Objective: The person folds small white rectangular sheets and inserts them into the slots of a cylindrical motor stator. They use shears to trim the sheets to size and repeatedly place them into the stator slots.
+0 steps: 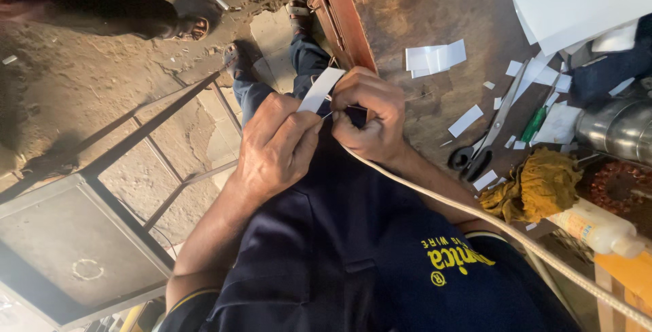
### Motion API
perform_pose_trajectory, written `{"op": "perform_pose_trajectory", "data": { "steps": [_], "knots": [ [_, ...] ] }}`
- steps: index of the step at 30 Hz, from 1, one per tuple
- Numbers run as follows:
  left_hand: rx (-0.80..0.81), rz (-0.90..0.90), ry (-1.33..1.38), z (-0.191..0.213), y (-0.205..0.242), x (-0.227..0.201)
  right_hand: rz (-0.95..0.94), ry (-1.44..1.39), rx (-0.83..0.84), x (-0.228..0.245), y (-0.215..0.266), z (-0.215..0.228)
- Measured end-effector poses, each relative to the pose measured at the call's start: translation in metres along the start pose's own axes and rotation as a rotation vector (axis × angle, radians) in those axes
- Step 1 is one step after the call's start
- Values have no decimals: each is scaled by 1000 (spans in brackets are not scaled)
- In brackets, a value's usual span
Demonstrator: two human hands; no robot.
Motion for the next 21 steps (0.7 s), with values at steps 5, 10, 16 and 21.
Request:
{"op": "perform_pose_trajectory", "data": {
  "steps": [5, 10, 16, 21],
  "knots": [
    [-101, 58, -28, 26, 4, -1, -249, -18, -114, -46, 2, 21],
    [-31, 91, 23, 22, -11, 7, -91, -170, 245, -32, -6, -4],
    [-58, 69, 101, 17, -17, 7, 182, 184, -46, 9, -12, 19],
    [-137, 319, 405, 19, 8, 49, 507, 935, -449, 60, 40, 66]
  ]
}}
Point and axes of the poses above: each hand's wrist, its own y-axis away from the middle knuckle, its own z-axis out of the back of the hand, x = y × z, the point moved 10 cm from there along -y, towards the middle knuckle, and after that the axes turned 3 degrees about x, right-handed, at the moved point
